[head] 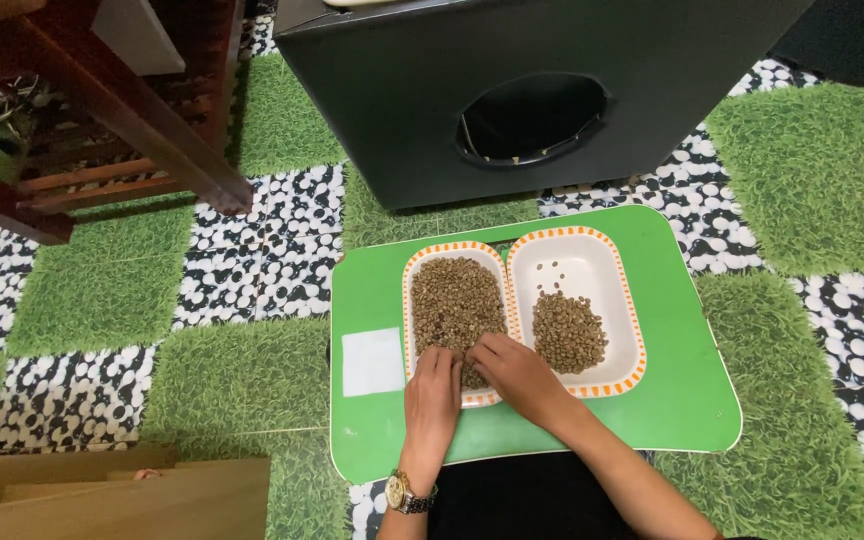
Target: Manually sorting green coffee beans by hand between two trays for quality control.
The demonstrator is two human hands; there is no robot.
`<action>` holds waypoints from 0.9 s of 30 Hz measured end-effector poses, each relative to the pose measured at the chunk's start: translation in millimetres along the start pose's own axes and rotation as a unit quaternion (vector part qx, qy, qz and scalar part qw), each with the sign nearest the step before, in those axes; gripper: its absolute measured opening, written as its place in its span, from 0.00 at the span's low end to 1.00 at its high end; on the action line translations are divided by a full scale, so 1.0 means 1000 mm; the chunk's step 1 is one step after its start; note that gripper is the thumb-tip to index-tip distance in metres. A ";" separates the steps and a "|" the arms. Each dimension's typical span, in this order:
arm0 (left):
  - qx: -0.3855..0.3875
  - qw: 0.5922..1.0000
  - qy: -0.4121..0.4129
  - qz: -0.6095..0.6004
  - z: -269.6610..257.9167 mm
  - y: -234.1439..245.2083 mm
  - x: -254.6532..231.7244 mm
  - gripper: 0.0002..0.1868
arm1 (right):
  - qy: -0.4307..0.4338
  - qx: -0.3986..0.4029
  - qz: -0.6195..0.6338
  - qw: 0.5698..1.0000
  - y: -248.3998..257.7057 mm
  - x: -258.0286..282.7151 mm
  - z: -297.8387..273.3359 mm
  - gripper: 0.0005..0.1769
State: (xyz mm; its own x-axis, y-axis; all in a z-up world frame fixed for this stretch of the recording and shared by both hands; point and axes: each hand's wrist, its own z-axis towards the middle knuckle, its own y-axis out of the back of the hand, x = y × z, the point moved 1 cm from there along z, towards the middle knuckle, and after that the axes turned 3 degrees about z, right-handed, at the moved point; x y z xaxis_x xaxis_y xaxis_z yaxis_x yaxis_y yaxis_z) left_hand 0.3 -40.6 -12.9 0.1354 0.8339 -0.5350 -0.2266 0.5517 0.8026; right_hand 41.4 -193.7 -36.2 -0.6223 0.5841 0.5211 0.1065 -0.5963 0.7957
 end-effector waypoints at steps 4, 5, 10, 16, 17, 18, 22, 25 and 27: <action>-0.004 1.000 -0.007 -0.009 0.000 0.004 -0.004 0.02 | 0.019 -0.013 0.003 1.000 0.000 -0.001 0.001 0.06; -0.009 1.000 -0.012 -0.015 0.001 0.007 -0.005 0.02 | 0.030 -0.014 0.004 0.999 -0.001 -0.002 0.001 0.06; 0.000 1.000 -0.007 -0.005 0.000 0.004 -0.003 0.02 | 0.053 -0.030 0.000 0.998 0.002 -0.001 0.001 0.06; 0.007 1.000 -0.010 -0.012 0.000 0.010 -0.007 0.02 | 0.070 -0.062 0.003 0.996 0.016 -0.003 -0.003 0.07; 0.010 1.000 -0.010 -0.014 0.000 0.009 -0.006 0.02 | 0.059 -0.068 -0.007 0.996 0.018 -0.005 -0.005 0.06; 0.011 1.000 -0.011 -0.014 0.000 0.007 -0.005 0.02 | 0.058 -0.068 -0.007 0.996 0.020 -0.008 -0.008 0.06; 0.019 1.000 -0.010 -0.013 0.001 -0.004 -0.007 0.02 | -0.031 -0.100 0.044 0.994 0.036 -0.023 -0.017 0.05; 0.007 0.999 -0.047 -0.017 0.006 -0.016 -0.012 0.04 | -0.048 -0.128 0.044 0.990 0.044 -0.041 -0.027 0.05; -0.006 0.997 -0.080 -0.019 0.009 -0.024 -0.019 0.06 | -0.063 -0.134 0.042 0.988 0.049 -0.052 -0.034 0.06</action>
State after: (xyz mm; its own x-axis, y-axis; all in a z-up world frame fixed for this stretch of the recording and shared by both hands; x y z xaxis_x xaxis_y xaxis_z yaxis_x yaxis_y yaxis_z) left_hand 12.4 -69.2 -19.9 0.2959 0.8048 -0.5144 -0.2299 0.5828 0.7794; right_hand 52.5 -272.0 -34.9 -0.5172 0.5798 0.6295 -0.0654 -0.7602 0.6464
